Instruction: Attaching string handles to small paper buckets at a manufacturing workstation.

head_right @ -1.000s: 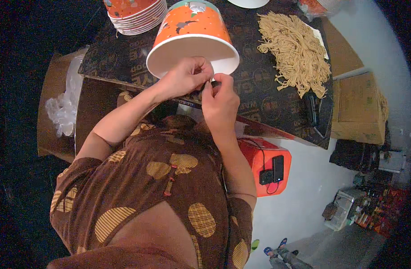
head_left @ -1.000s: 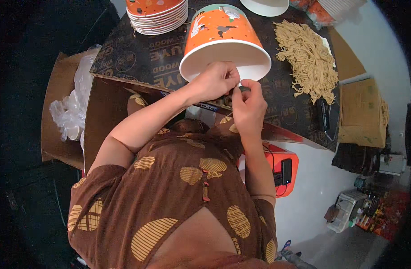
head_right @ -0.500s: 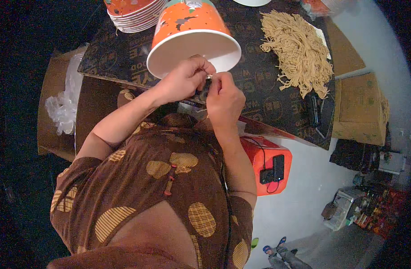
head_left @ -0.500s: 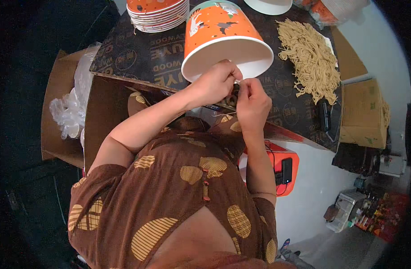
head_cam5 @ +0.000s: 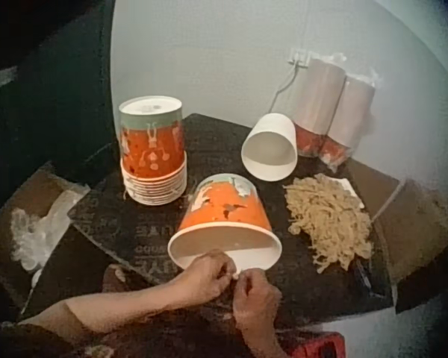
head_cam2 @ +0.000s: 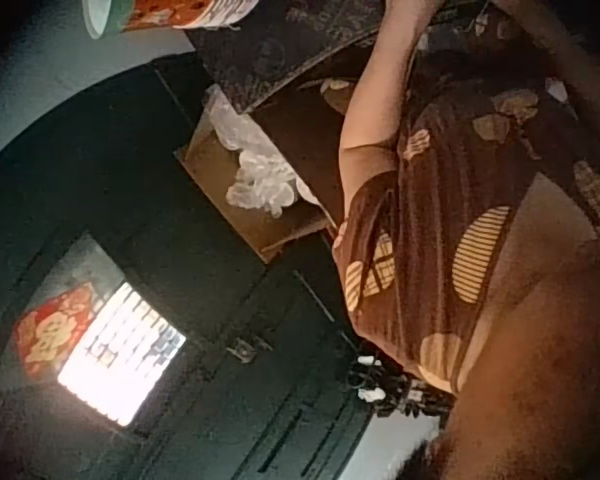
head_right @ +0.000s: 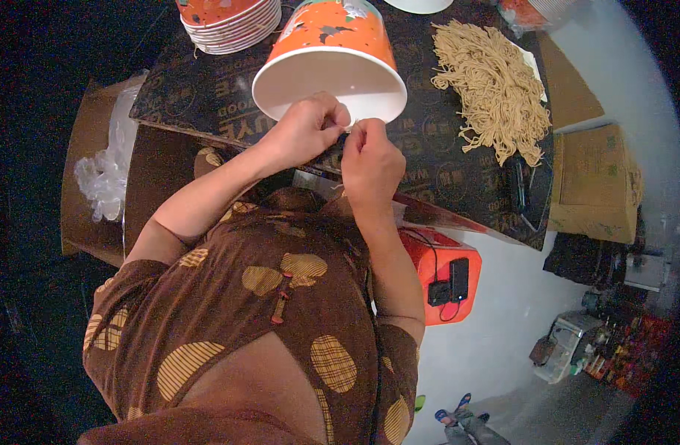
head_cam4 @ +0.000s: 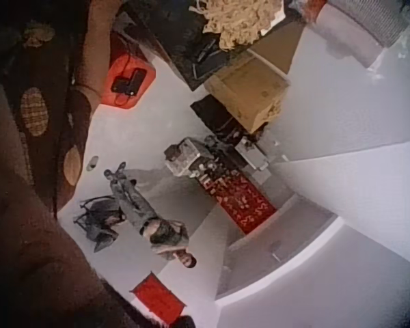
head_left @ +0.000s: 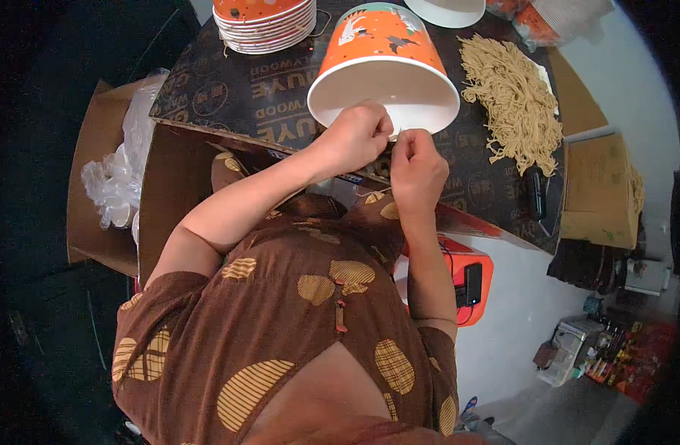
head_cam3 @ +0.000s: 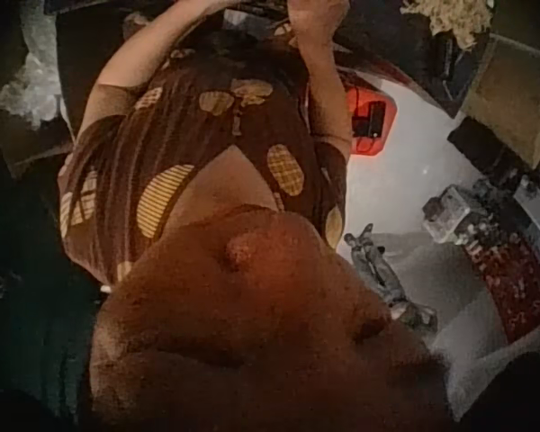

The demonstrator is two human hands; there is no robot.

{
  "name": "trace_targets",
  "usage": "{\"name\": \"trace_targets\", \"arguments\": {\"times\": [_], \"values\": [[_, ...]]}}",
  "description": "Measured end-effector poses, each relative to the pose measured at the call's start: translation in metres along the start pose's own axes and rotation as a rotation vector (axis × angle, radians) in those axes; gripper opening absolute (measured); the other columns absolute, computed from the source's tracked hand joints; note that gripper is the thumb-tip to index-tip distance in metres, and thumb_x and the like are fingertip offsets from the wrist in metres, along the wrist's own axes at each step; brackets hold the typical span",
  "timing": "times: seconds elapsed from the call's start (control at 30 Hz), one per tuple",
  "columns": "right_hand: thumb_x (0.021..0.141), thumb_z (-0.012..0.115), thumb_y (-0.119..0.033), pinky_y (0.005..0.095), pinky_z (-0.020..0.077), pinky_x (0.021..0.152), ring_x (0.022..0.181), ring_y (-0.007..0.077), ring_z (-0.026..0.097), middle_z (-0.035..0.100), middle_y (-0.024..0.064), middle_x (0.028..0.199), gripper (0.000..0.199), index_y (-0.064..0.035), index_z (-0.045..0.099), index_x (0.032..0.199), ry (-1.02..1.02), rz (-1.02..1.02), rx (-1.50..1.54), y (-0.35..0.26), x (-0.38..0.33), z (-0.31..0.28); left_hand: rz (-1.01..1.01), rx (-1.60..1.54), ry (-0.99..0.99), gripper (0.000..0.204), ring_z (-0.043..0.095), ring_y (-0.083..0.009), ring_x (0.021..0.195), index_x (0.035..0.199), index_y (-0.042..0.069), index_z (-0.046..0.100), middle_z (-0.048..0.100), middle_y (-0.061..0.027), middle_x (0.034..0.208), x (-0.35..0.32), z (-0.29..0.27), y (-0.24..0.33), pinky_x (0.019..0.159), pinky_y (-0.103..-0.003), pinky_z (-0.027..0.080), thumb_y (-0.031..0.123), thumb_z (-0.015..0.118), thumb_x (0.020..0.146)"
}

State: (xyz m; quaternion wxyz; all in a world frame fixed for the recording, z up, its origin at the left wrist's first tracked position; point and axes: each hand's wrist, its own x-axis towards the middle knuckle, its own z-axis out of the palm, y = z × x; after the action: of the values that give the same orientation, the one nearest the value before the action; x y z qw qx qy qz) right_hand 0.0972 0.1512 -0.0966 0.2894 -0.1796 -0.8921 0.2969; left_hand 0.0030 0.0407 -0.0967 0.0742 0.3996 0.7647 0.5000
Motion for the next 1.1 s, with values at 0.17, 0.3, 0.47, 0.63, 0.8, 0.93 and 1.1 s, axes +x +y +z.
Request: {"name": "trace_targets", "arguments": {"times": [0.17, 0.3, 0.47, 0.63, 0.8, 0.93, 1.1], "values": [[0.084, 0.061, -0.012, 0.0464, 0.0474, 0.056, 0.063, 0.0366, 0.063, 0.062, 0.0145, 0.067, 0.005, -0.0084, 0.058, 0.086, 0.0, -0.024, 0.047, 0.003, 0.0, 0.001, -0.066, -0.029, 0.032, 0.01, 0.059, -0.022, 0.073, 0.084, -0.005, 0.057, 0.058, -0.0143, 0.078, -0.001, -0.001, 0.004, 0.067, -0.032, 0.048, -0.004, 0.062, 0.075], [0.084, 0.062, -0.012, 0.0451, 0.0472, 0.056, 0.062, 0.0361, 0.063, 0.061, 0.0141, 0.066, 0.006, -0.0086, 0.058, 0.086, -0.013, -0.036, 0.083, 0.004, 0.0, 0.002, 0.009, 0.019, 0.062, 0.007, 0.058, -0.0222, 0.072, 0.081, -0.004, 0.057, 0.057, -0.0138, 0.075, 0.002, 0.003, -0.005, 0.065, -0.033, 0.047, -0.004, 0.061, 0.075], [0.084, 0.062, -0.012, 0.0449, 0.0471, 0.055, 0.062, 0.0357, 0.063, 0.061, 0.0135, 0.066, 0.006, -0.009, 0.058, 0.085, -0.008, -0.039, 0.086, 0.002, 0.0, 0.003, -0.006, 0.022, 0.047, 0.004, 0.057, -0.0221, 0.069, 0.073, -0.003, 0.057, 0.056, -0.014, 0.074, 0.001, 0.001, -0.004, 0.062, -0.034, 0.045, -0.001, 0.061, 0.075], [0.083, 0.062, -0.012, 0.046, 0.0476, 0.054, 0.062, 0.0352, 0.063, 0.062, 0.0121, 0.067, 0.007, -0.0102, 0.056, 0.086, 0.018, -0.109, -0.016, 0.001, -0.001, 0.005, -0.065, -0.027, 0.024, 0.006, 0.057, -0.0201, 0.068, 0.073, -0.003, 0.057, 0.057, -0.013, 0.074, -0.001, 0.0, -0.001, 0.061, -0.033, 0.045, 0.0, 0.06, 0.076], [0.083, 0.063, -0.013, 0.0454, 0.0482, 0.054, 0.06, 0.0347, 0.063, 0.062, 0.0112, 0.068, 0.009, -0.0111, 0.056, 0.089, 0.019, -0.137, -0.12, -0.003, -0.002, 0.007, -0.1, -0.063, 0.026, 0.007, 0.057, -0.0181, 0.069, 0.073, -0.003, 0.057, 0.058, -0.0118, 0.077, -0.005, -0.002, 0.0, 0.061, -0.032, 0.046, 0.001, 0.061, 0.078], [0.084, 0.062, -0.013, 0.0446, 0.0486, 0.053, 0.061, 0.0337, 0.062, 0.062, 0.0108, 0.07, 0.008, -0.0108, 0.055, 0.088, 0.016, -0.21, -0.179, -0.004, -0.001, 0.007, -0.099, -0.057, 0.04, 0.007, 0.057, -0.0179, 0.069, 0.073, -0.003, 0.058, 0.058, -0.0118, 0.079, -0.006, 0.0, -0.001, 0.061, -0.032, 0.046, 0.0, 0.061, 0.078], [0.083, 0.061, -0.011, 0.0443, 0.0487, 0.054, 0.063, 0.0339, 0.062, 0.061, 0.0115, 0.074, 0.009, -0.0091, 0.055, 0.089, -0.018, -0.291, -0.159, 0.001, -0.003, 0.006, -0.14, -0.102, 0.054, 0.007, 0.057, -0.0177, 0.067, 0.073, -0.004, 0.058, 0.058, -0.0112, 0.079, -0.007, 0.0, 0.0, 0.059, -0.032, 0.046, 0.0, 0.061, 0.078]]}}
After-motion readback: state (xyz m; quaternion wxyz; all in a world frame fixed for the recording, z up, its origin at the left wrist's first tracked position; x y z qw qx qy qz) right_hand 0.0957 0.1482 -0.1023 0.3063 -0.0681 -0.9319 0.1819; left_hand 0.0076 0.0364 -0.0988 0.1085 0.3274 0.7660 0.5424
